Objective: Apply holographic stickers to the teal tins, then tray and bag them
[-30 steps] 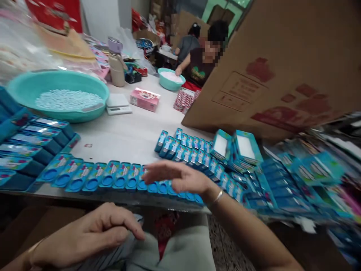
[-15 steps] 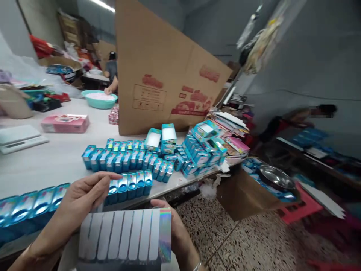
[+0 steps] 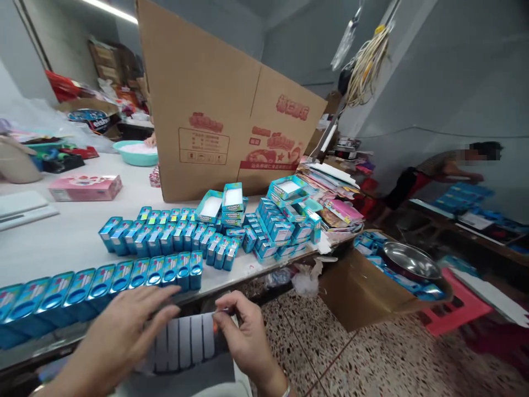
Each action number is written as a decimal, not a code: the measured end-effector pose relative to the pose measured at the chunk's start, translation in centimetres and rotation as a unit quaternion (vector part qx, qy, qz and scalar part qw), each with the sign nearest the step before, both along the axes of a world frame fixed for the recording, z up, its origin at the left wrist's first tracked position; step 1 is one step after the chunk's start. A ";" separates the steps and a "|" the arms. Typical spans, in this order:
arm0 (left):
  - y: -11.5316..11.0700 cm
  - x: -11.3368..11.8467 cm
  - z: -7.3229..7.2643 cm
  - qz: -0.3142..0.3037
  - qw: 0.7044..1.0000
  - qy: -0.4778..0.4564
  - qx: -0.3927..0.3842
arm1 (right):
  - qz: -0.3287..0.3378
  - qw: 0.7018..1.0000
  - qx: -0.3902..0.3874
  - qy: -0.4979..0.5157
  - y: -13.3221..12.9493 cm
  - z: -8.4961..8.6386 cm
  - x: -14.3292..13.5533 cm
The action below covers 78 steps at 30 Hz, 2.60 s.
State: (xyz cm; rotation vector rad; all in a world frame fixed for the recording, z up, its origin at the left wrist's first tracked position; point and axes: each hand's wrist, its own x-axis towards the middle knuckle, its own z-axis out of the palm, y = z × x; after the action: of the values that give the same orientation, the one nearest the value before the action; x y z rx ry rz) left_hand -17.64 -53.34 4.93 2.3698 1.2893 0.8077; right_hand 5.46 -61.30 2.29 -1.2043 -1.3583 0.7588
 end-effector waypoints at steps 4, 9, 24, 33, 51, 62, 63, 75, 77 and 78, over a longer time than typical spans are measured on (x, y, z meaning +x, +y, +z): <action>-1.9 3.7 -1.8 -0.108 0.992 -0.024 -0.052 | 0.027 0.998 0.019 -0.049 1.5 -0.4 0.0; -1.7 6.1 -3.8 -0.093 0.961 -0.139 -0.221 | 0.074 0.970 0.082 -0.216 2.3 0.1 1.4; -0.5 4.3 -3.9 -0.050 0.923 -0.251 -0.286 | 0.121 0.921 0.204 -0.308 4.9 0.2 0.4; 1.7 3.8 -10.5 0.016 0.962 -0.213 -0.170 | 0.185 0.939 0.052 -0.286 8.6 4.6 -0.2; 3.3 8.4 -10.5 0.069 0.798 -0.434 -0.412 | 0.165 0.947 -0.036 -0.275 16.9 -1.9 0.0; 4.1 8.7 -12.2 0.090 0.820 -0.408 -0.391 | 0.162 0.910 0.028 -0.380 19.0 -3.2 -0.4; 4.3 8.7 -12.4 0.093 0.823 -0.405 -0.387 | 0.166 0.906 0.020 -0.390 19.2 -3.4 -0.4; 4.9 9.4 -14.9 0.158 0.827 -0.384 -0.378 | 0.164 0.917 -0.013 -0.362 20.2 -4.2 -0.3; 4.9 9.4 -15.3 0.150 0.832 -0.382 -0.374 | 0.145 0.917 -0.004 -0.371 20.3 -4.7 -0.7; 4.8 9.4 -15.5 0.144 0.837 -0.376 -0.372 | 0.132 0.919 0.001 -0.372 20.4 -5.0 -0.9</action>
State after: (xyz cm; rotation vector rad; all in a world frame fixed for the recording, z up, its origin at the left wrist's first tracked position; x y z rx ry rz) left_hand -8.29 -48.58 -10.53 1.0854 1.2702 0.9474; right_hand 4.54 -40.94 -2.67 -1.3902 -2.1787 0.4846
